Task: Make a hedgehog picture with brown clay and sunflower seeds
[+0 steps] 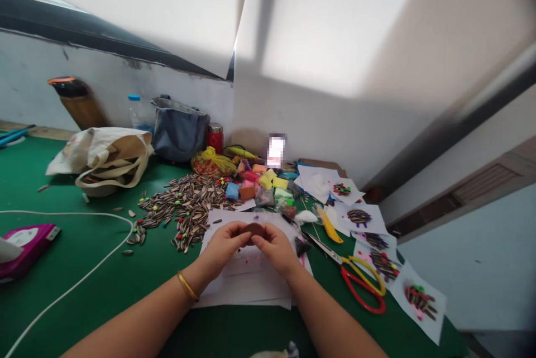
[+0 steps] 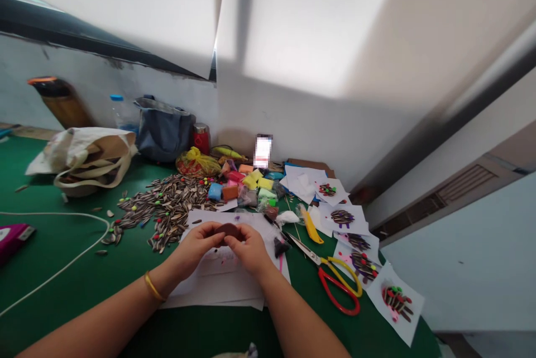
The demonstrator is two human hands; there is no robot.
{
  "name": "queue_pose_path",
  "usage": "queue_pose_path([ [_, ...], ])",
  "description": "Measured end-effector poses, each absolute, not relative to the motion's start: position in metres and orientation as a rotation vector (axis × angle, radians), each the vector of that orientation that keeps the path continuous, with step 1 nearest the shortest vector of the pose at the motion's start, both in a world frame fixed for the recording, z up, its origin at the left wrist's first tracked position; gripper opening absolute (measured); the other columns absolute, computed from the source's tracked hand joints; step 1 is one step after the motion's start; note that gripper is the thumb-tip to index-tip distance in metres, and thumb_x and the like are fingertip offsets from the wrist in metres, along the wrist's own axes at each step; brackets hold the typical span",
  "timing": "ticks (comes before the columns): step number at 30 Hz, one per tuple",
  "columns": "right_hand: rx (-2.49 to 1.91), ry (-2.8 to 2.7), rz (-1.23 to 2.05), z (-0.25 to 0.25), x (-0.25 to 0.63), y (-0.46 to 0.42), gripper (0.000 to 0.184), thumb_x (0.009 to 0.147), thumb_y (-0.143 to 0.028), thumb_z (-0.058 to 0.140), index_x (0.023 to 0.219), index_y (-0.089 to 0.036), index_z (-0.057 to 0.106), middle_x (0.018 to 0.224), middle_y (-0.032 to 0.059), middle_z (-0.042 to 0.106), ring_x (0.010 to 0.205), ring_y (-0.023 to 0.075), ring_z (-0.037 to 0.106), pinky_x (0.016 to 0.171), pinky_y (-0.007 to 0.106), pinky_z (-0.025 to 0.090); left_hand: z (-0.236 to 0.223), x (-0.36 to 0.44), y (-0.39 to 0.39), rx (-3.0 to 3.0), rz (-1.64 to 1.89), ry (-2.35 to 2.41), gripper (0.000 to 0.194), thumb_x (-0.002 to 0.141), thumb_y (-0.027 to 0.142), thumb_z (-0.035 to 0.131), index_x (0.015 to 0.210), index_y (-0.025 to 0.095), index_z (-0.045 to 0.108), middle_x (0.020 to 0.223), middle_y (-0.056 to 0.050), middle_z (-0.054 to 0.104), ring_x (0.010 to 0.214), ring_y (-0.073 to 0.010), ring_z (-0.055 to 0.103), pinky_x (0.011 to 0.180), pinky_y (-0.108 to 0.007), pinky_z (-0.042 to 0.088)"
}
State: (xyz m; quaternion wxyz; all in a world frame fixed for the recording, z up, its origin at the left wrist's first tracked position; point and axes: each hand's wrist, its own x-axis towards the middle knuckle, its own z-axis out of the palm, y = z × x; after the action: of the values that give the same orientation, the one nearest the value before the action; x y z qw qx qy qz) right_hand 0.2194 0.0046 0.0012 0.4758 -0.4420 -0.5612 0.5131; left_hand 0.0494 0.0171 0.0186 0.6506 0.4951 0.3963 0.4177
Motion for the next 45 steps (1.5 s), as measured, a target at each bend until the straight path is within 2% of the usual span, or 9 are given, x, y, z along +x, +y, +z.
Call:
queue_pose_path([
  [13,-1.109,-1.262,1.32,0.016,0.215,-0.007,0.034,0.081,-0.049,0.068,0.092,-0.017,0.069,0.085,0.0052,0.074,0.083,0.0219,0.07,0.081,0.038,0.055,0.025,0.045,0.015,1.13,0.915,0.893,0.038,0.081,0.049,0.068,0.089,0.013,0.072,0.082,-0.009,0.072,0.077,-0.0195,0.064,0.071,-0.03,0.048],
  [16,-1.161,-1.298,1.313,0.02,0.216,-0.012,0.031,0.08,-0.048,0.07,0.087,-0.017,0.069,0.082,0.0045,0.074,0.081,0.0218,0.071,0.079,0.037,0.055,0.026,0.046,0.013,1.1,0.904,0.867,0.036,0.075,0.045,0.074,0.094,0.014,0.071,0.085,-0.008,0.073,0.076,-0.0194,0.065,0.073,-0.031,0.05],
  [18,-1.19,-1.33,1.303,0.022,0.217,-0.015,0.029,0.08,-0.046,0.071,0.088,-0.017,0.069,0.084,0.0046,0.074,0.081,0.0211,0.07,0.077,0.035,0.055,0.026,0.047,0.012,1.073,0.917,0.881,0.035,0.071,0.042,0.079,0.089,0.014,0.07,0.079,-0.006,0.072,0.072,-0.0188,0.065,0.072,-0.032,0.051],
  [21,-1.18,-1.336,1.309,0.022,0.22,-0.016,0.028,0.08,-0.043,0.071,0.092,-0.018,0.069,0.088,0.0046,0.075,0.082,0.0205,0.07,0.078,0.034,0.053,0.025,0.048,0.012,1.039,0.93,0.865,0.033,0.073,0.042,0.077,0.086,0.013,0.068,0.074,-0.005,0.07,0.07,-0.0184,0.065,0.07,-0.031,0.051],
  [25,-1.179,-1.317,1.251,0.017,0.222,-0.012,0.025,0.084,-0.042,0.067,0.089,-0.017,0.069,0.087,0.0048,0.074,0.084,0.0204,0.068,0.081,0.035,0.052,0.026,0.047,0.013,1.009,0.915,0.802,0.033,0.075,0.04,0.076,0.093,0.014,0.068,0.083,-0.006,0.072,0.076,-0.018,0.066,0.074,-0.031,0.052],
  [30,-1.17,-1.344,1.27,0.018,0.219,-0.007,0.029,0.087,-0.046,0.062,0.092,-0.018,0.068,0.084,0.004,0.072,0.081,0.0204,0.068,0.079,0.035,0.053,0.028,0.045,0.017,1.034,0.953,0.817,0.037,0.063,0.03,0.086,0.091,0.015,0.065,0.079,-0.001,0.069,0.072,-0.0148,0.064,0.066,-0.026,0.05],
  [35,-1.156,-1.319,1.283,0.022,0.217,0.0,0.03,0.081,-0.045,0.069,0.096,-0.019,0.068,0.088,0.0035,0.072,0.081,0.0206,0.068,0.079,0.035,0.053,0.027,0.041,0.023,0.993,0.922,0.792,0.049,0.057,0.028,0.089,0.097,0.017,0.064,0.081,-0.002,0.07,0.072,-0.0169,0.065,0.066,-0.028,0.051],
  [39,-1.189,-1.288,1.183,0.023,0.216,0.002,0.026,0.08,-0.042,0.068,0.088,-0.018,0.068,0.083,0.0031,0.07,0.079,0.02,0.066,0.076,0.035,0.053,0.025,0.038,0.027,1.071,0.88,0.814,0.043,0.064,0.034,0.085,0.099,0.015,0.068,0.093,-0.007,0.072,0.083,-0.0204,0.067,0.075,-0.031,0.05],
  [45,-1.204,-1.27,1.195,0.021,0.213,-0.003,0.029,0.075,-0.04,0.074,0.091,-0.019,0.065,0.085,0.002,0.069,0.08,0.0186,0.066,0.076,0.033,0.053,0.024,0.037,0.026,1.169,0.865,0.889,0.031,0.071,0.04,0.078,0.081,0.013,0.067,0.076,-0.005,0.07,0.072,-0.0183,0.064,0.069,-0.03,0.049],
])
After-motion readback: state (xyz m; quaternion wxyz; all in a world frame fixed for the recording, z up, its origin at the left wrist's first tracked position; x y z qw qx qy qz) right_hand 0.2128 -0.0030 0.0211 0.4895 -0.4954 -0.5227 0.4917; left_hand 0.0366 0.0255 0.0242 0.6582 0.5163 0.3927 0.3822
